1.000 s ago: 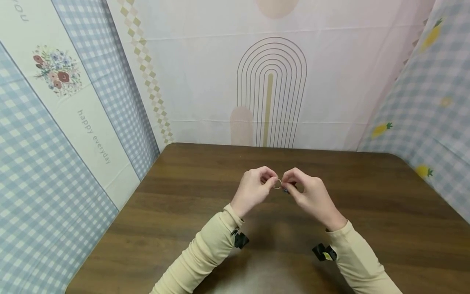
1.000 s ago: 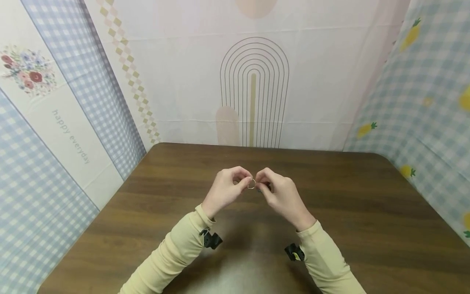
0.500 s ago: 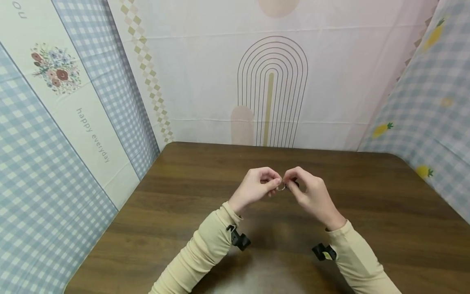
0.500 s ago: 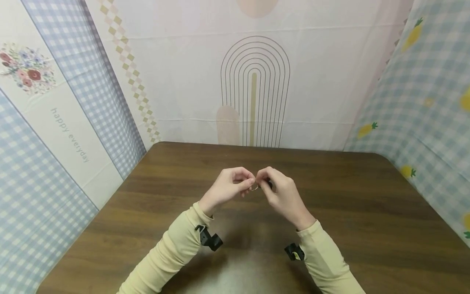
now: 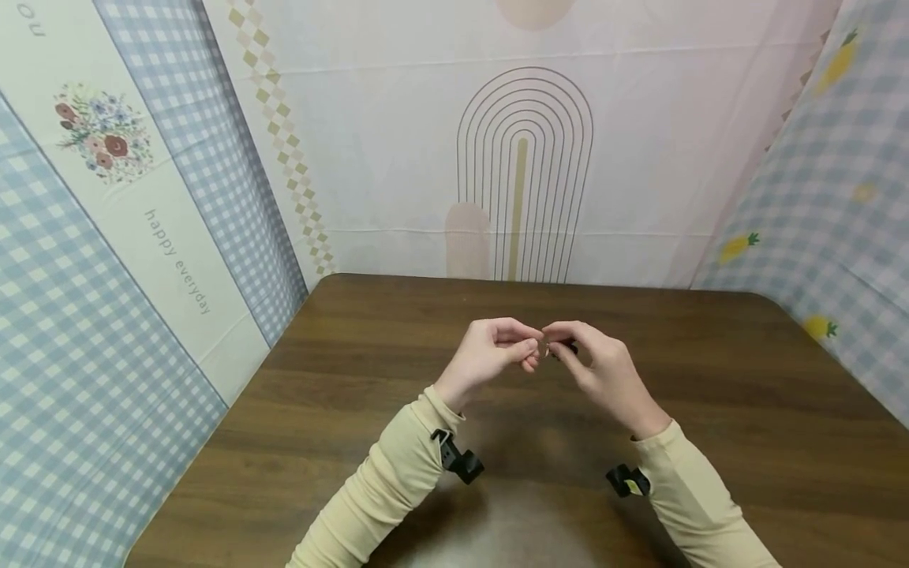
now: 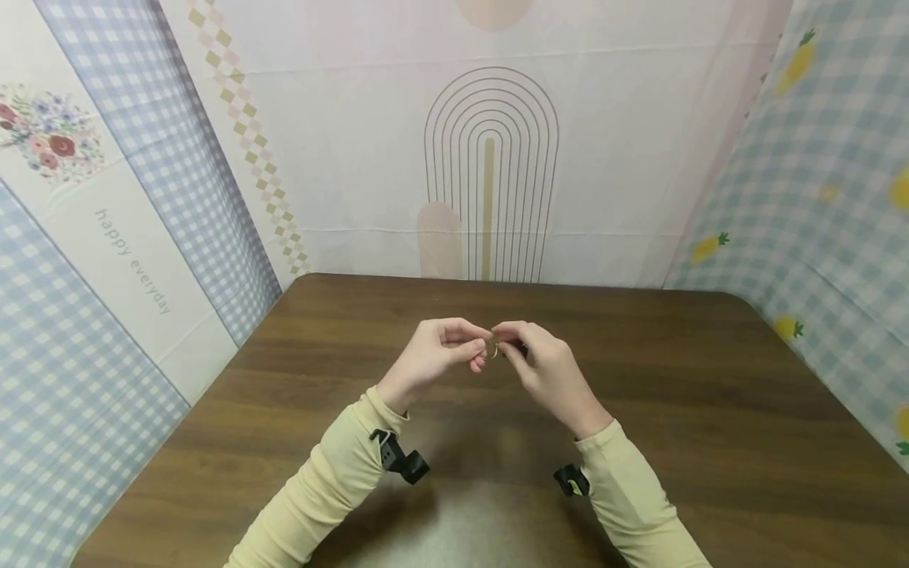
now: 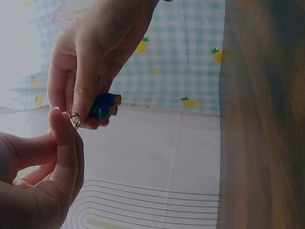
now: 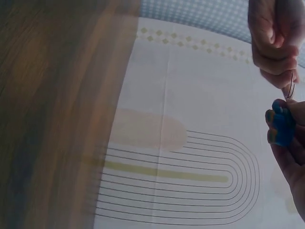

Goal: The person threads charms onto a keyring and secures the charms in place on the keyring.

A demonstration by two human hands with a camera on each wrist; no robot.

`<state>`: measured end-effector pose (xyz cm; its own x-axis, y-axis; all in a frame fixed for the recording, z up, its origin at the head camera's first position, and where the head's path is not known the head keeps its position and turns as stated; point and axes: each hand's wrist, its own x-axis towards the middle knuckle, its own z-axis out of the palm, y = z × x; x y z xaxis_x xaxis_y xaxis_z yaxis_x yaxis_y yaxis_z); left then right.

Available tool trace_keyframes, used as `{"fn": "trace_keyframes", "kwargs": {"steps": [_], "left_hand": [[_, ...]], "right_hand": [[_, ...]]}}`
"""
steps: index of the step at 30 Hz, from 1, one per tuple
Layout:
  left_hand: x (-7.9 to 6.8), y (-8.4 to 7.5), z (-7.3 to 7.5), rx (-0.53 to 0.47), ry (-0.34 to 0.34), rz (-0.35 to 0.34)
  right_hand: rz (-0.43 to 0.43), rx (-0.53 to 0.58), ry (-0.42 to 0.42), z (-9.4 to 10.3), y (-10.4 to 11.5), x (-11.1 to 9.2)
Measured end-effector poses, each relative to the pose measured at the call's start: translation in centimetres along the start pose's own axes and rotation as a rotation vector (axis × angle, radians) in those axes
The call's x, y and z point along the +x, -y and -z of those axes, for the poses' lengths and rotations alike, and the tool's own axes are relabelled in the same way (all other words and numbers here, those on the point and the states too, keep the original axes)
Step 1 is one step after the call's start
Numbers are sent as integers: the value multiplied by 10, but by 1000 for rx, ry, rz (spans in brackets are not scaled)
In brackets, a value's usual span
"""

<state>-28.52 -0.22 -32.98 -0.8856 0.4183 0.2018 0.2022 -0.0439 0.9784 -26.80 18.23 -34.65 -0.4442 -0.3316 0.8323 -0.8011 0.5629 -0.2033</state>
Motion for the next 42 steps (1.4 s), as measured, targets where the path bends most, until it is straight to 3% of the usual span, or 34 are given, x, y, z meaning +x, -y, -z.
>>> {"fn": "trace_keyframes", "kwargs": {"steps": [7, 13, 17, 21, 26, 31, 37, 42], "left_hand": [[3, 1, 1, 4, 29, -18], [4, 3, 2, -2, 41, 32], [4, 5, 1, -5, -1, 39], [3, 7, 0, 23, -46, 19], [2, 7, 0, 82, -1, 4], [5, 8, -2, 76, 33, 13], [7, 9, -5, -13, -26, 8], [7, 8, -5, 7, -57, -20]], "right_hand": [[89, -12, 26, -4, -5, -2], [35, -11, 14, -3, -7, -7], [-17, -24, 0, -1, -8, -9], [-27, -19, 46, 0, -10, -10], [4, -25, 97, 1, -11, -10], [-4, -63, 67, 3, -11, -8], [-68, -49, 32, 5, -10, -7], [-54, -42, 67, 5, -10, -6]]}}
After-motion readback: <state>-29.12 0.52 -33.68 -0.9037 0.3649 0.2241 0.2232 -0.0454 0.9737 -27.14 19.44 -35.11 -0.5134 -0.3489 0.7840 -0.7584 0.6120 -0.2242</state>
